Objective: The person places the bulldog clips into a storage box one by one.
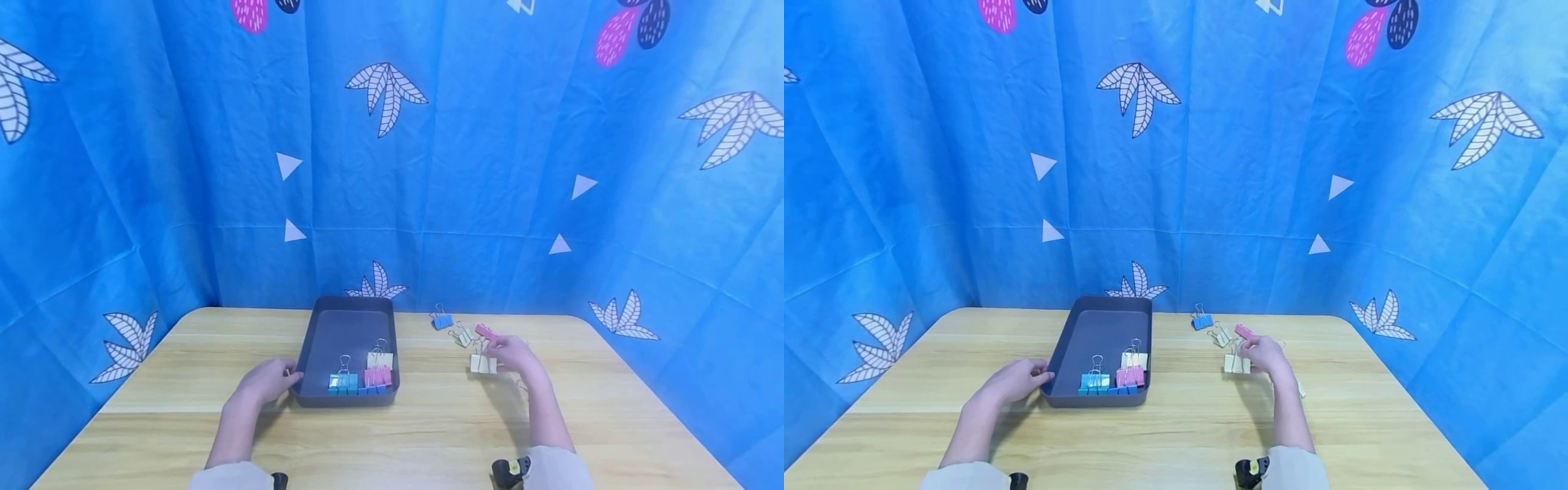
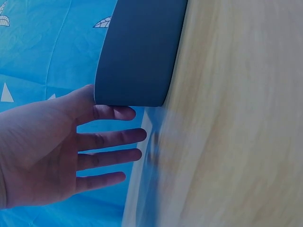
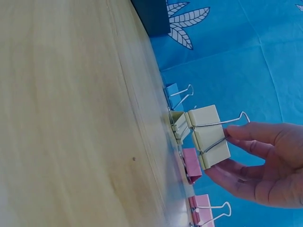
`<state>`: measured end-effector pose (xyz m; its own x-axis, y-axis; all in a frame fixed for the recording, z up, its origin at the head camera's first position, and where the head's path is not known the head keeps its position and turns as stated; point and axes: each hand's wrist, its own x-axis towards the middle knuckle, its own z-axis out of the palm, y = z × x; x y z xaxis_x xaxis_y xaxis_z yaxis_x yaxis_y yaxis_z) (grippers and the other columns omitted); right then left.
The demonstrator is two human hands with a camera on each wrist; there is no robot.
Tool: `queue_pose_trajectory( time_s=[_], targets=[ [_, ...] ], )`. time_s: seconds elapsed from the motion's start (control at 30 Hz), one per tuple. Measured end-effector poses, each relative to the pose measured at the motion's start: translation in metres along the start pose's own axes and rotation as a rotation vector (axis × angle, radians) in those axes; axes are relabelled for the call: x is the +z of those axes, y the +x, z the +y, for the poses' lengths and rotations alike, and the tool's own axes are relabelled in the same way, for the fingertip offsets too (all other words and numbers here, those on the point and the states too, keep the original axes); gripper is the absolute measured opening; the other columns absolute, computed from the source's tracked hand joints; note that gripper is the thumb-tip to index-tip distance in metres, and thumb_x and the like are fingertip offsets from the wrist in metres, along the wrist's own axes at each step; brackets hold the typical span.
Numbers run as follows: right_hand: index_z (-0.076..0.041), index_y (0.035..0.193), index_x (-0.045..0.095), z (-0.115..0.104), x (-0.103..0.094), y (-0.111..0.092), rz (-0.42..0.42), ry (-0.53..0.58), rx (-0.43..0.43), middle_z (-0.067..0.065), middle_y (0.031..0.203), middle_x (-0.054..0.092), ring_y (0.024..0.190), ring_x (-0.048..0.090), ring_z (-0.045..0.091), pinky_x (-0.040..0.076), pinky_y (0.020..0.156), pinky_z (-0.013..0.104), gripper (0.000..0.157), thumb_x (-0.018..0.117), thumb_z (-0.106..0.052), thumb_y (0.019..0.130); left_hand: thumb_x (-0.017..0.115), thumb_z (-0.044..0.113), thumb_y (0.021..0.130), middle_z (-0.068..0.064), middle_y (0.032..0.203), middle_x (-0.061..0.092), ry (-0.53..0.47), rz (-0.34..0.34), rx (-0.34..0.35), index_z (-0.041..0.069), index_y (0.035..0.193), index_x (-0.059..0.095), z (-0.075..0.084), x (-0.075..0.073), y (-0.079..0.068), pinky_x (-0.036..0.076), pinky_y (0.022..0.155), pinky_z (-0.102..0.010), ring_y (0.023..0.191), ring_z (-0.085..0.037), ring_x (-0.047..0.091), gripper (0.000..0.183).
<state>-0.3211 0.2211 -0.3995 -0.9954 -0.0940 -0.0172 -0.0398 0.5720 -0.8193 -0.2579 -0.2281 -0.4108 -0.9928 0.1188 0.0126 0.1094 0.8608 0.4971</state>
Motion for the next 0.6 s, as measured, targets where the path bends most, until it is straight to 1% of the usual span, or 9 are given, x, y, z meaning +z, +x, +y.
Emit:
queue_pose_trajectory(
  time_s=[0.1,0.2,0.37,0.5,0.6],
  targets=[
    [0.009,0.094,0.06,0.0,-0.001,0.0,0.0,0.015,-0.003,0.021,0.104,0.057,0.088,0.057,0.032,0.051,0.073,0.043,0.016,0.061,-0.004,0.084,0.057,0.019,0.09,0.001,0.074,0.056,0.008,-0.002,0.009,0.0,0.105,0.064,-0.001,0.0,0.001,0.045,0.066,-0.039,0.068,-0.015,0.051,0.025],
    [0.009,0.094,0.06,-0.003,-0.001,0.0,-0.001,0.018,-0.008,0.02,0.102,0.057,0.089,0.057,0.032,0.051,0.073,0.043,0.018,0.062,-0.005,0.083,0.057,0.019,0.09,0.001,0.075,0.056,0.011,-0.002,0.008,-0.001,0.108,0.063,-0.002,-0.001,0.001,0.046,0.066,-0.039,0.069,-0.015,0.051,0.028],
    [0.01,0.094,0.06,-0.006,0.0,-0.001,0.006,0.03,-0.034,0.025,0.107,0.056,0.092,0.056,0.035,0.051,0.074,0.042,0.017,0.061,-0.004,0.083,0.057,0.019,0.09,0.001,0.073,0.056,-0.003,-0.007,-0.001,-0.002,0.108,0.063,-0.001,-0.001,0.0,0.045,0.063,-0.036,0.066,-0.014,0.05,0.028],
    [0.009,0.095,0.06,-0.009,-0.001,-0.004,0.005,0.026,-0.065,0.026,0.109,0.056,0.095,0.056,0.037,0.051,0.074,0.041,0.018,0.061,-0.005,0.084,0.057,0.019,0.09,0.0,0.072,0.056,0.005,-0.003,-0.007,-0.001,0.107,0.063,0.0,-0.001,-0.001,0.045,0.062,-0.036,0.065,-0.015,0.05,0.027],
    [0.009,0.097,0.06,-0.011,-0.004,-0.007,0.025,0.017,-0.063,0.022,0.103,0.059,0.093,0.057,0.036,0.051,0.074,0.039,0.019,0.061,-0.005,0.084,0.057,0.019,0.09,0.0,0.073,0.056,0.016,0.002,0.001,-0.001,0.108,0.063,0.002,0.0,-0.001,0.045,0.064,-0.037,0.066,-0.015,0.051,0.027]
  ],
)
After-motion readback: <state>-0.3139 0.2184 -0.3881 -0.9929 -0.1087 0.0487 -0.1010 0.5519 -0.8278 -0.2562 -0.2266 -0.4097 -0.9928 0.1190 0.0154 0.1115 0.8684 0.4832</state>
